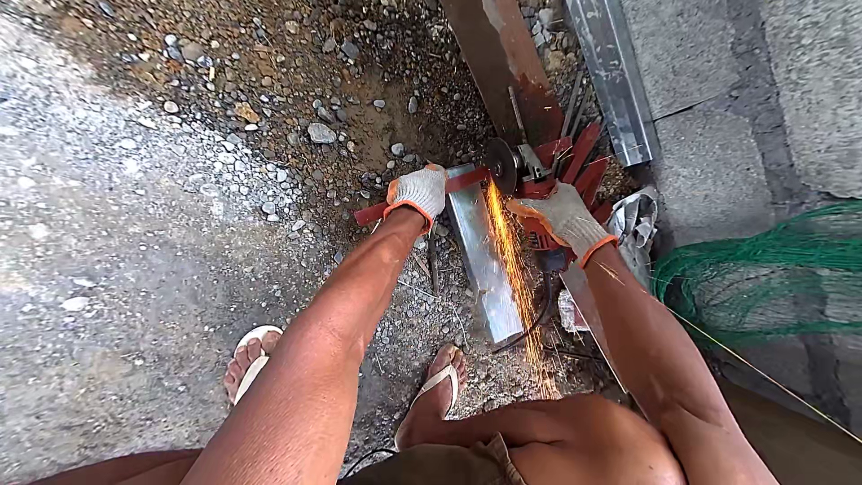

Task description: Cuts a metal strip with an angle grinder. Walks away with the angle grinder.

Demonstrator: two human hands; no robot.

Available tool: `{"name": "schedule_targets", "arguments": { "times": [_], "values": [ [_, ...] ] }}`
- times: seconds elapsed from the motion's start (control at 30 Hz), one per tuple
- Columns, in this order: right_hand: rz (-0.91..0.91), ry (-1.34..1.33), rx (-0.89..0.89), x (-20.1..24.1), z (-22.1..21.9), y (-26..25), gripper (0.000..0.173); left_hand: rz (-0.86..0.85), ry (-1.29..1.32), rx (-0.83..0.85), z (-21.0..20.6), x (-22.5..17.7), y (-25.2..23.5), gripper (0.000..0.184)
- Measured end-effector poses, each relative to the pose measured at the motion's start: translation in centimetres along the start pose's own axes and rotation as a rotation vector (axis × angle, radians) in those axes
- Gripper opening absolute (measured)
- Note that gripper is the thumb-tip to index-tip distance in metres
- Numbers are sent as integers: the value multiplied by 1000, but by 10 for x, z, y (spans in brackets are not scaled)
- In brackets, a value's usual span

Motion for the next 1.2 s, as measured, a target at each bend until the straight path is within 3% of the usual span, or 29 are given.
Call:
{"name": "schedule_targets", "arguments": {
  "times": [0.53, 0.8, 1.2],
  "values": [
    [-33, -13, -3, 0, -1, -5, 63, 1, -16, 18, 3, 0, 3, 40],
    [6, -26, 28, 3, 3, 14, 55, -9, -18, 2, -2, 0, -1, 38],
    [36, -53, 0, 1, -3, -13, 55, 3, -17, -12, -1, 1, 0, 38]
  ]
}}
Point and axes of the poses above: each hand's wrist, its own y-axis away from the middle knuckle, its own z-axis out of the back of the hand, x = y × z, the point moved 7 cm from there along -y, towards the middle knuckle, and after that the axes turned 6 degrees about z, right-handed, at the moved point
